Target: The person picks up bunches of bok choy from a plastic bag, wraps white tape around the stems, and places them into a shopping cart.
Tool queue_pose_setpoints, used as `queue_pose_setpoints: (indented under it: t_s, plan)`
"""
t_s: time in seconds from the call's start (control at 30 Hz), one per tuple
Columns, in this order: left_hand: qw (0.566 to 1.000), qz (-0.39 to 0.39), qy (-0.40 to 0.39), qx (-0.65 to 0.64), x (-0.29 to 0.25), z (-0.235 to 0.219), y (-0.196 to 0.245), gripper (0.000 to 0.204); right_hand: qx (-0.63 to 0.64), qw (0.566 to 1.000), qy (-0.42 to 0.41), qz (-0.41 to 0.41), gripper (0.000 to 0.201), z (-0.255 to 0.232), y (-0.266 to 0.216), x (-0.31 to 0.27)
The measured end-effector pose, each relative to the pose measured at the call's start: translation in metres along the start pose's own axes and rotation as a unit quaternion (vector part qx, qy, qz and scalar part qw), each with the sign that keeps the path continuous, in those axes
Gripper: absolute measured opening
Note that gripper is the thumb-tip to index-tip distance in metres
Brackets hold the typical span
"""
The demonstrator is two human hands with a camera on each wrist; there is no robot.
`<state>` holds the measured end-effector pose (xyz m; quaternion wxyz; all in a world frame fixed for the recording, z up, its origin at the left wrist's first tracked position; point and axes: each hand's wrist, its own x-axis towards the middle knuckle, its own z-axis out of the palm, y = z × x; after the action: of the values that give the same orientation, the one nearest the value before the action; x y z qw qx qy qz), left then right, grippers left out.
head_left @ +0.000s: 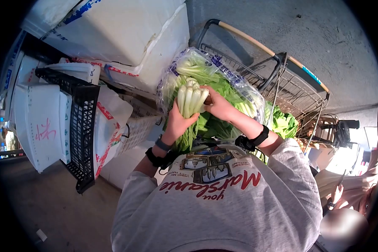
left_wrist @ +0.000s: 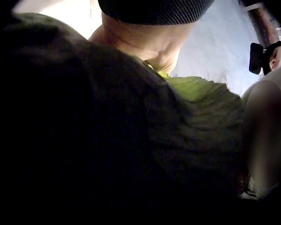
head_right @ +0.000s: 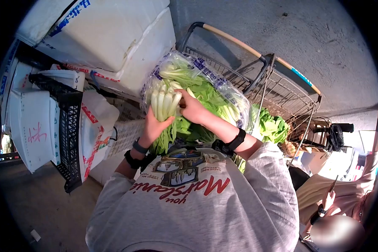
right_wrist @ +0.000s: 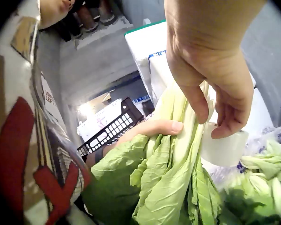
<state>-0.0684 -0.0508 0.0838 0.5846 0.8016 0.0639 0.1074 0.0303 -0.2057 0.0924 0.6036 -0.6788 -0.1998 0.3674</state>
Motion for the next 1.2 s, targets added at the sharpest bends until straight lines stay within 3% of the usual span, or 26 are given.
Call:
queue_pose_setpoints:
  t_s: [0.1, 0.13, 0.2, 0.23, 0.33, 0.37, 0.4, 0.57, 0.67, 0.73, 0.8, 0.83, 0.87, 0.9, 0.93, 1.0, 1.1, 1.2]
  plan:
    - [0.999, -0.02, -0.024, -0.038, 0.002, 0.003, -0.02, 0.068, -0.028, 0.999, 0.023, 0.017, 0.061, 0.001, 0.006, -0.002]
    - [0.999, -0.045, -0.02, 0.02, -0.001, 0.004, -0.014, 0.068, -0.045, 0.998, 0.042, 0.019, 0.059, 0.004, 0.003, -0.001]
    - [0.997, -0.036, -0.038, 0.049, -0.004, 0.002, -0.008, 0.079, -0.112, 0.992, 0.038, -0.034, 0.057, 0.008, 0.004, -0.001]
    - [0.996, -0.046, -0.037, 0.062, -0.007, 0.01, -0.034, 0.088, -0.125, 0.989, 0.025, -0.069, 0.056, 0.0, 0.038, 0.01]
    - [0.976, -0.13, -0.097, 0.149, -0.004, 0.009, -0.034, 0.094, -0.057, 0.998, 0.036, 0.013, 0.055, -0.002, 0.057, 0.014]
    - [0.994, -0.037, -0.083, 0.065, -0.009, 0.017, -0.07, 0.094, -0.048, 0.998, 0.023, 0.026, 0.053, -0.003, 0.061, 0.015]
    - [0.986, -0.094, -0.073, 0.12, -0.011, 0.017, -0.052, 0.094, -0.015, 0.997, 0.029, 0.069, 0.055, 0.001, 0.048, 0.011]
    - [0.99, -0.069, -0.068, 0.105, -0.009, 0.009, -0.042, 0.087, 0.039, 0.995, 0.012, 0.09, 0.054, -0.002, 0.065, 0.02]
    - [0.996, -0.026, -0.055, 0.072, -0.012, 0.007, -0.056, 0.088, 0.025, 0.997, -0.025, 0.07, 0.052, -0.007, 0.087, 0.027]
    - [0.989, 0.116, -0.007, 0.09, -0.014, 0.017, -0.104, 0.089, -0.135, 0.99, -0.041, -0.01, 0.052, -0.011, 0.099, 0.031]
    - [0.994, 0.09, -0.061, 0.028, -0.013, 0.013, -0.098, 0.087, -0.215, 0.974, -0.064, 0.015, 0.053, -0.006, 0.079, 0.025]
    - [0.995, 0.032, -0.083, 0.037, -0.012, 0.004, -0.076, 0.086, -0.223, 0.969, -0.098, 0.044, 0.053, -0.008, 0.074, 0.022]
    - [0.956, 0.232, -0.014, 0.178, -0.004, 0.007, -0.098, 0.083, -0.191, 0.972, -0.119, 0.066, 0.057, -0.015, 0.087, 0.024]
    - [0.906, 0.327, 0.032, 0.268, 0.002, 0.004, -0.098, 0.077, -0.17, 0.978, -0.106, 0.058, 0.059, -0.017, 0.091, 0.023]
    - [0.998, 0.047, -0.028, 0.005, -0.005, -0.004, -0.077, 0.071, -0.081, 0.982, -0.126, 0.112, 0.06, -0.012, 0.061, 0.012]
    - [0.994, -0.057, -0.048, -0.085, 0.002, -0.01, -0.078, 0.067, -0.067, 0.983, -0.128, 0.11, 0.056, -0.02, 0.056, 0.006]
    - [0.993, -0.104, -0.045, -0.016, 0.012, -0.019, -0.081, 0.063, 0.047, 0.99, -0.097, 0.092, 0.055, -0.025, 0.068, -0.008]
    - [0.98, -0.117, -0.106, -0.122, 0.015, -0.018, -0.072, 0.062, 0.024, 0.996, -0.066, 0.049, 0.051, -0.026, 0.079, -0.015]
